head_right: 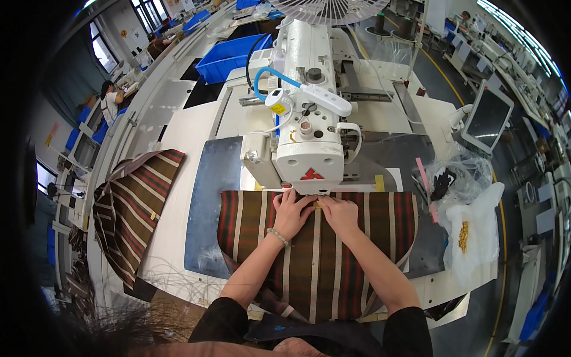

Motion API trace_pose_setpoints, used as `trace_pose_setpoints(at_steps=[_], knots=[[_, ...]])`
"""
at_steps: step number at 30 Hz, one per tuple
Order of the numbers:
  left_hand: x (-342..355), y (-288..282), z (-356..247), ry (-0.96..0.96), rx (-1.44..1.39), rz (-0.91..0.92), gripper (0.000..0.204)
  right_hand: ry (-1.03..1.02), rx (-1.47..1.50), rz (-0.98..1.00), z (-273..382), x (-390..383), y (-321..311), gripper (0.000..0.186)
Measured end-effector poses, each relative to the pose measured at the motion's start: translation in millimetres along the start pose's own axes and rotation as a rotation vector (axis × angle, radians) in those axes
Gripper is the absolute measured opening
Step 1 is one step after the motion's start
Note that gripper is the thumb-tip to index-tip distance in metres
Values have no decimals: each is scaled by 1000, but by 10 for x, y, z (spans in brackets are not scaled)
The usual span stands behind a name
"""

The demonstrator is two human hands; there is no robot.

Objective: Sewing a leather handle component onto a striped fabric bag using an industrial sewing machine.

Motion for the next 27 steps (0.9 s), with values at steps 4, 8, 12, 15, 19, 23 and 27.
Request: trace_pose_setpoints(at_steps=[4, 8, 12, 15, 19, 23, 27], knots=[[11, 8, 14, 14, -10, 1, 32, -8, 23, -8, 7, 12, -20, 9], [20, 59, 63, -65, 46, 0, 52, -42, 56, -13, -5, 24, -33, 12], [19, 47, 65, -102, 116, -34, 62, -37, -1, 105, -82, -15, -142, 16], [17, -7, 88, -126, 125, 14, 64, -97, 11, 225, -43, -25, -304, 22], [81, -72, 121, -120, 118, 64, 67, -26, -37, 124, -380, -86, -612, 18], [122, -71, 163, -86, 79, 103, 60, 37, -248, -100, -433, -18, -761, 20], [119, -135, 142, -38, -36, 134, 40, 56, -246, -117, -616, -71, -780, 20]])
Point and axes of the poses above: each hand's wrist, its own x-axis towards the middle knuckle, its own y-axis out of the palm, z = x × y, the point moved 2 cm from there along x, towards the middle knuckle, and after that the axes turned 12 degrees about x, right-handed, at the moved point
